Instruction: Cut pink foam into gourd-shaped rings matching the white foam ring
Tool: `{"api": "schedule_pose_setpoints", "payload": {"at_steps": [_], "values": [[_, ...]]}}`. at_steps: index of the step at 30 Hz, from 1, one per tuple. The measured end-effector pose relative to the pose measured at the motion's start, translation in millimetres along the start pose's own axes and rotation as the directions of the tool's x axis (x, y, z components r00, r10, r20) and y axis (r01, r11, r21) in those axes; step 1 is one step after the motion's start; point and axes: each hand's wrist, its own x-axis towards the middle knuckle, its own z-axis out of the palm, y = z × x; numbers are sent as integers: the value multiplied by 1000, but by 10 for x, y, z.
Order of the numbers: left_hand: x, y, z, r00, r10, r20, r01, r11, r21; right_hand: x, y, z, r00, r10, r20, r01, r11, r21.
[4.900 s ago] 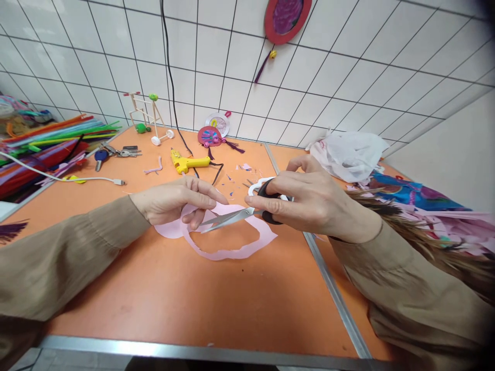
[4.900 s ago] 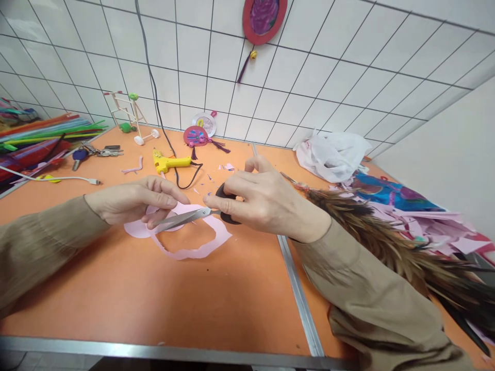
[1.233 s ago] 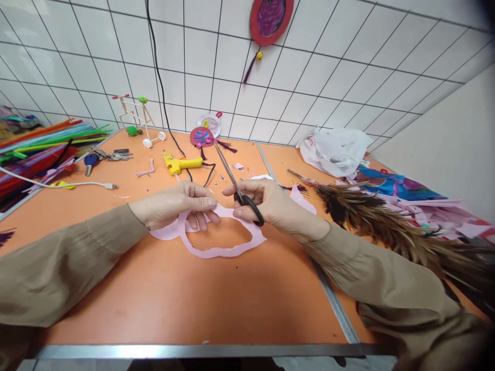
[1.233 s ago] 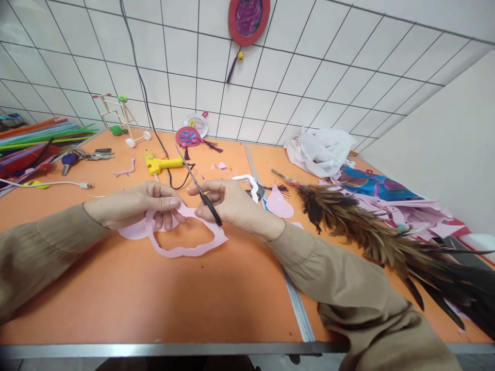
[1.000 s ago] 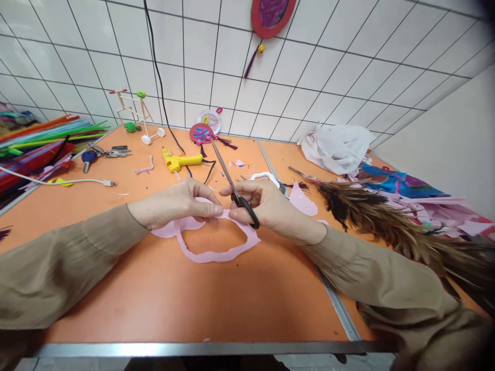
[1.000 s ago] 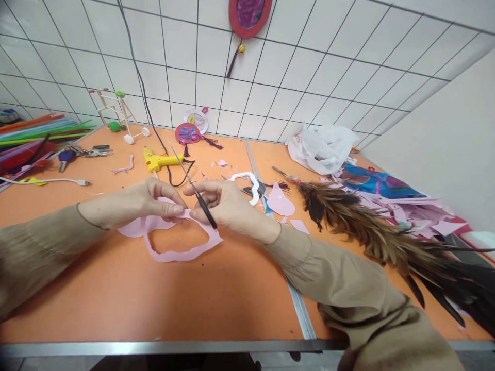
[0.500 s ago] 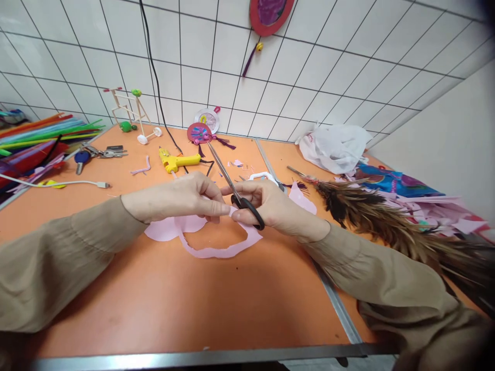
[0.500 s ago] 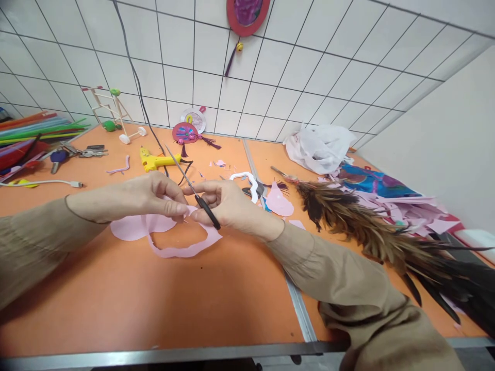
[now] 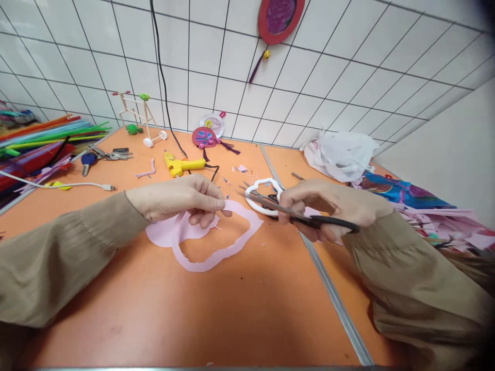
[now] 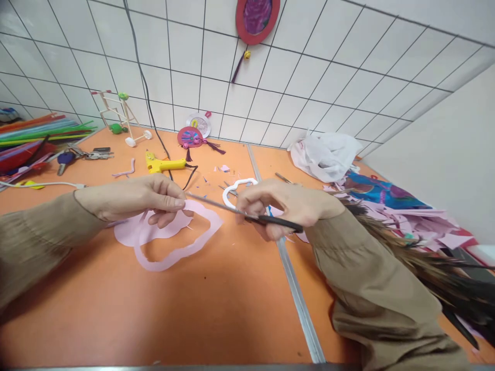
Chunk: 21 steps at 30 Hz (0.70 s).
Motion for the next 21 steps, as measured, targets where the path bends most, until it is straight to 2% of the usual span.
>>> {"api": "schedule_pose_setpoints", "payload": {"at_steps": [2,3,5,7,12,21], "values": [[-16,18,-1,1000,-15,-12,15,999,-29,-6,43,-60,967,8,256,-54,983,173],[-24,26,-1,1000,-17,-13,16,999,-43,12,67,-81,931,1,364,-87,972,220],[-39,35,-5,1000,-9,-11,8,998,-62,64,118,-110,888,-6,461,-116,965,235],[-48,36,-11,1000,2,-9,-3,998,-68,107,167,-120,874,7,485,-156,950,269],[-54,22,-25,1000,1,-1,-1,998,-58,103,243,-103,875,91,476,-286,890,355],[-48,20,-18,1000,-22,5,23,998,-53,71,256,-89,887,93,453,-313,843,438]]}}
